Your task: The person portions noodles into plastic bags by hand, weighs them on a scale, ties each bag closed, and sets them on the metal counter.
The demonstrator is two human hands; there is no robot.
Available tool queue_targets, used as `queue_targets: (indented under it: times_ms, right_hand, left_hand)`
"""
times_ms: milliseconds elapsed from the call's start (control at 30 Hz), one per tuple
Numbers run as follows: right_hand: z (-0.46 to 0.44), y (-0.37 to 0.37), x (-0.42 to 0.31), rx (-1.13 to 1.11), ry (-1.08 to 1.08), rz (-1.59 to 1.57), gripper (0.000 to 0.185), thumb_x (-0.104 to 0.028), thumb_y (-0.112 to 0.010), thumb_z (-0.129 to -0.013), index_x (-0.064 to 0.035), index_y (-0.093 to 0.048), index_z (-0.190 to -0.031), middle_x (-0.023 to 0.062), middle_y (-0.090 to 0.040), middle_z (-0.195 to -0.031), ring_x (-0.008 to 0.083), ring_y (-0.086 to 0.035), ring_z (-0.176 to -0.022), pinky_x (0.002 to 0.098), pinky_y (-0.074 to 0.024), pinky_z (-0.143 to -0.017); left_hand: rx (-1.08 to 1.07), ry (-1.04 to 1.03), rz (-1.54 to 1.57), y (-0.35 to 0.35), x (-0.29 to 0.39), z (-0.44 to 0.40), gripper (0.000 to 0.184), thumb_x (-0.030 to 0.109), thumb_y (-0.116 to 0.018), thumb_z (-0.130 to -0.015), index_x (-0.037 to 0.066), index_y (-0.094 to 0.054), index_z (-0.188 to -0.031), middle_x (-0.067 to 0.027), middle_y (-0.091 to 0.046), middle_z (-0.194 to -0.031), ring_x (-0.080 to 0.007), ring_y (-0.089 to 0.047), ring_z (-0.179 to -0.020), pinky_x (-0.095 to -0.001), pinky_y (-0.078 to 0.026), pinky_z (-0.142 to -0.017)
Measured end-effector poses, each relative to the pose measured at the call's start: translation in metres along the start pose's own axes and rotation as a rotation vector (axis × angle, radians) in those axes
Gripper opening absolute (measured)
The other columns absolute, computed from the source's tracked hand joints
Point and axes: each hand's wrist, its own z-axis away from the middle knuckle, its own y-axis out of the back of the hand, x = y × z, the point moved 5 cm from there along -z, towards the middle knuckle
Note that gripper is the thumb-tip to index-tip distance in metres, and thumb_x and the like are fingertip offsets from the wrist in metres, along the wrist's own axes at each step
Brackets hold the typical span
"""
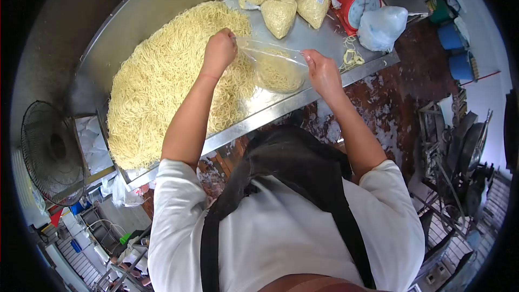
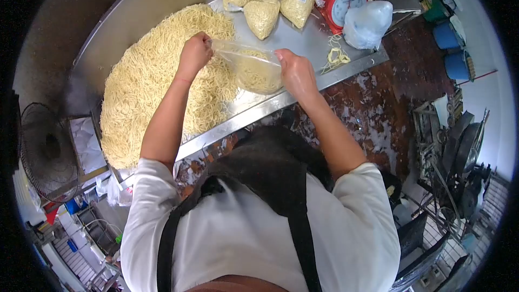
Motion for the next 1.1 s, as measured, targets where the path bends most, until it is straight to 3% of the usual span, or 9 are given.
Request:
queue_targets:
  times_ms: [100,167,400,500,633,667,933,1033,1100]
  right_hand:
    - [0.003,0.006,-0.008,0.051,0.023,0.012,0.02,-0.016,-0.055,-0.097,-0.0026,-0.068,-0.106,0.0266,-0.066,-0.085,0.046,-0.064,-0.08,0.0508,-0.0515,-0.07]
    - [0.007,-0.004,0.006,-0.046,-0.002,0.114,0.021,-0.016,-0.055,-0.097,-0.0029,-0.068,-0.107,0.0266,-0.066,-0.087,0.0457,-0.065,-0.081,0.0511,-0.0516,-0.071]
    - [-0.003,0.02,0.0,-0.006,-0.066,0.098,0.021,-0.018,-0.055,-0.097,-0.007,-0.069,-0.109,0.0256,-0.067,-0.09,0.0453,-0.065,-0.081,0.052,-0.0518,-0.073]
    - [0.005,0.005,0.023,-0.154,-0.08,0.243,0.02,-0.017,-0.055,-0.096,-0.0075,-0.069,-0.107,0.0261,-0.067,-0.088,0.0457,-0.065,-0.08,0.0524,-0.0517,-0.072]
    - [0.006,0.009,0.009,-0.089,-0.024,0.203,0.018,-0.015,-0.055,-0.095,-0.0078,-0.069,-0.105,0.0268,-0.066,-0.085,0.0461,-0.064,-0.079,0.0537,-0.051,-0.072]
    - [0.003,0.017,-0.005,-0.097,-0.099,0.206,0.019,-0.015,-0.056,-0.094,-0.0076,-0.069,-0.105,0.0269,-0.066,-0.084,0.0456,-0.065,-0.078,0.0537,-0.0511,-0.071]
    - [-0.008,0.016,0.003,-0.127,-0.04,0.26,0.021,-0.013,-0.055,-0.094,-0.0058,-0.068,-0.109,0.0258,-0.067,-0.086,0.0454,-0.065,-0.078,0.053,-0.0515,-0.071]
    - [-0.003,0.018,-0.003,-0.081,-0.004,0.212,0.023,-0.011,-0.054,-0.094,-0.0065,-0.068,-0.111,0.0264,-0.066,-0.085,0.0455,-0.064,-0.077,0.0538,-0.051,-0.07]
    - [0.0,-0.001,0.024,-0.228,-0.052,0.347,0.022,-0.01,-0.055,-0.094,-0.0068,-0.068,-0.111,0.0264,-0.066,-0.086,0.0455,-0.064,-0.077,0.0534,-0.051,-0.07]
  left_hand:
    - [-0.004,-0.035,0.002,0.005,0.01,0.005,0.014,0.01,-0.058,-0.091,0.0,-0.067,-0.089,-0.0247,-0.067,-0.083,-0.0429,-0.065,-0.08,-0.0471,-0.052,-0.074]
    - [-0.053,-0.099,-0.1,0.003,0.014,0.001,0.014,0.011,-0.058,-0.091,0.0,-0.067,-0.089,-0.0244,-0.067,-0.084,-0.043,-0.065,-0.08,-0.0471,-0.052,-0.074]
    - [-0.024,-0.096,-0.005,0.022,0.03,0.013,0.017,0.012,-0.059,-0.093,0.002,-0.071,-0.101,-0.0225,-0.069,-0.089,-0.0386,-0.067,-0.08,-0.0407,-0.053,-0.074]
    - [-0.183,-0.032,-0.001,0.016,0.022,0.016,0.018,0.013,-0.06,-0.093,0.002,-0.071,-0.101,-0.0222,-0.069,-0.088,-0.0375,-0.068,-0.08,-0.04,-0.053,-0.075]
    - [-0.093,-0.127,0.0,0.035,0.043,0.009,0.018,0.013,-0.06,-0.094,0.002,-0.072,-0.101,-0.0218,-0.07,-0.091,-0.0364,-0.069,-0.083,-0.04,-0.054,-0.077]
    - [-0.075,-0.138,-0.006,0.037,0.047,0.009,0.018,0.014,-0.061,-0.093,0.001,-0.072,-0.1,-0.0213,-0.071,-0.092,-0.0366,-0.069,-0.083,-0.04,-0.054,-0.078]
    - [-0.186,-0.159,-0.064,0.011,0.021,0.002,0.017,0.013,-0.062,-0.092,0.0,-0.072,-0.098,-0.022,-0.07,-0.091,-0.0379,-0.068,-0.081,-0.0403,-0.054,-0.077]
    - [-0.027,-0.154,0.051,0.033,0.04,0.003,0.017,0.012,-0.061,-0.092,0.001,-0.072,-0.1,-0.0224,-0.07,-0.092,-0.0378,-0.068,-0.082,-0.0401,-0.054,-0.077]
    - [-0.065,-0.123,0.037,0.026,0.033,0.005,0.018,0.013,-0.061,-0.093,0.001,-0.072,-0.101,-0.0218,-0.07,-0.093,-0.0374,-0.069,-0.083,-0.04,-0.054,-0.077]
